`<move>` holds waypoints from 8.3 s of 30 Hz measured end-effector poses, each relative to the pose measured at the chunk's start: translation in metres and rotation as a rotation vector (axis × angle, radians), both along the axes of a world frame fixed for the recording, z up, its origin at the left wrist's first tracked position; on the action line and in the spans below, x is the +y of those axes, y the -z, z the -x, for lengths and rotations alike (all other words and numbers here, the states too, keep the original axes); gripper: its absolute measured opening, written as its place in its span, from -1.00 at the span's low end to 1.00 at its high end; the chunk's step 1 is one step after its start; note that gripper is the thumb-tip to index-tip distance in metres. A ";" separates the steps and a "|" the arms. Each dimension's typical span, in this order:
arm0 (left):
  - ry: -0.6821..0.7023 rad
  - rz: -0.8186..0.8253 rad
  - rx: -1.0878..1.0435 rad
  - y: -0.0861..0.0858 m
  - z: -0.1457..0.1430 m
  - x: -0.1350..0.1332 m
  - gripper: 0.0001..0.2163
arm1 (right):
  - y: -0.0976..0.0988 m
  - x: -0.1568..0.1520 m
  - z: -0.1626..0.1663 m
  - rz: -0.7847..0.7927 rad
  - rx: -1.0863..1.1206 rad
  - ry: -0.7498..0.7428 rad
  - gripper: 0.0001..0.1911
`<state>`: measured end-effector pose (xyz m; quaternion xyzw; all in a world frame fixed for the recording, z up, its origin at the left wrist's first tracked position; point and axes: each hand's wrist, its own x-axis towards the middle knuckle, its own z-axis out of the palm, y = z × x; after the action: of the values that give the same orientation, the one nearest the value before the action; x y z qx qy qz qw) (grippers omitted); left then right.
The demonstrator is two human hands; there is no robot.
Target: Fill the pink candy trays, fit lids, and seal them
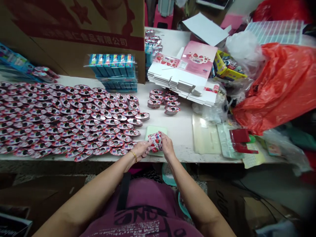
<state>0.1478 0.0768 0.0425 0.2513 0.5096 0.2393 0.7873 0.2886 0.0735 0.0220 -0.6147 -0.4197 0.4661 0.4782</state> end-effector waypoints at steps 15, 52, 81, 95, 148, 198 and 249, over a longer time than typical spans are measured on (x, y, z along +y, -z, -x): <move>-0.062 0.044 -0.255 0.018 -0.012 0.014 -0.72 | -0.011 0.014 -0.018 0.077 0.303 0.233 -0.65; -0.303 0.516 -0.584 0.042 0.038 -0.067 -0.84 | -0.060 -0.073 0.068 -0.305 -1.087 -0.911 -0.81; -0.180 0.504 -0.498 0.042 0.086 -0.087 -0.87 | -0.019 -0.085 0.036 -0.372 -0.980 -0.450 -0.76; -0.270 0.465 -0.405 0.039 0.090 -0.087 -0.90 | 0.028 -0.009 0.021 -0.222 -1.424 -0.784 -0.64; -0.192 0.385 -0.596 0.001 0.039 -0.045 -0.76 | -0.038 -0.040 -0.058 -0.290 -1.409 -0.208 -0.75; -0.151 0.478 -0.337 0.007 0.014 -0.048 -0.82 | -0.037 -0.018 -0.112 -0.200 -0.901 0.019 -0.79; -0.536 0.474 -0.420 0.032 0.122 -0.078 -0.90 | -0.017 0.166 -0.093 -0.328 -1.401 -0.081 -0.74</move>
<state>0.0258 -0.0015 0.0104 -0.1329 0.4262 0.3579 0.8201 0.3819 0.2397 0.0387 -0.6734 -0.7150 -0.0894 0.1653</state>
